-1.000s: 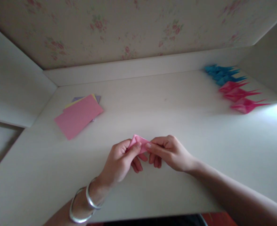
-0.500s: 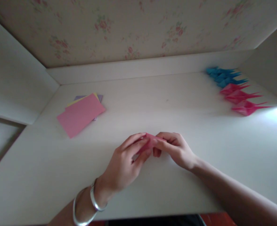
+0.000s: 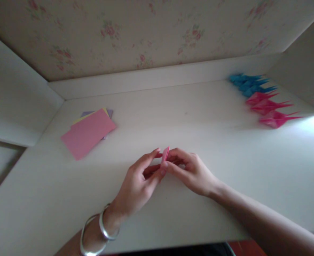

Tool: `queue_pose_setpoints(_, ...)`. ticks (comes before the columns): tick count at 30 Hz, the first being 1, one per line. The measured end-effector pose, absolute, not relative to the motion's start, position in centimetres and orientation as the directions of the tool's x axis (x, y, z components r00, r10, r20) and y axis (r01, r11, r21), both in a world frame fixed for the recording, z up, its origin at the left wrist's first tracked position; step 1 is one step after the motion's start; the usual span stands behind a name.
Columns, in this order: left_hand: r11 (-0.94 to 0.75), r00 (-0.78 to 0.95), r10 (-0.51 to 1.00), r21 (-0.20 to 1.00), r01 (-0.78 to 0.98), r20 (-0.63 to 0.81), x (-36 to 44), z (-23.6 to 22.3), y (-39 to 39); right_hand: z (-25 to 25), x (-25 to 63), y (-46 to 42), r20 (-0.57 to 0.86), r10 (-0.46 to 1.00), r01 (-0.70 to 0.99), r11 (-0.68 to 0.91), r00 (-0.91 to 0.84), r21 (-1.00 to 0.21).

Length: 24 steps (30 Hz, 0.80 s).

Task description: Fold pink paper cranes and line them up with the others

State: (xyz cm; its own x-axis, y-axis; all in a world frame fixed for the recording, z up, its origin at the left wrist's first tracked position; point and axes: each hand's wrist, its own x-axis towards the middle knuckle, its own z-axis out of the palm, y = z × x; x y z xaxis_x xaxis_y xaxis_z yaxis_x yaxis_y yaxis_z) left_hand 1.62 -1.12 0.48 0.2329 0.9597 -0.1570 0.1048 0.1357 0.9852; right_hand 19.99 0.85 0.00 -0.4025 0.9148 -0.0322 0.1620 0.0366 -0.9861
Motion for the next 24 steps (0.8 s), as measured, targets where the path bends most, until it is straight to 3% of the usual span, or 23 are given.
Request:
queue_pose_setpoints(7, 0.173, 0.301, 0.928, 0.970, 0.172, -0.219, 1.36, 0.89, -0.99, 0.13, 19.84, 0.51, -0.022, 0.917, 0.219, 0.072, -0.399, -0.973)
queue_pose_setpoints(15, 0.274, 0.356, 0.897, 0.962, 0.015, -0.261, 1.21, 0.84, -0.82, 0.02, 20.02, 0.43, 0.049, 0.904, 0.344, 0.212, -0.425, -0.915)
queue_pose_setpoints(24, 0.361, 0.414, 0.856, 0.931, -0.051, -0.309, 1.21, 1.19, -0.70, 0.08, 20.28, 0.49, 0.070, 0.900, 0.346, 0.237, -0.431, -0.908)
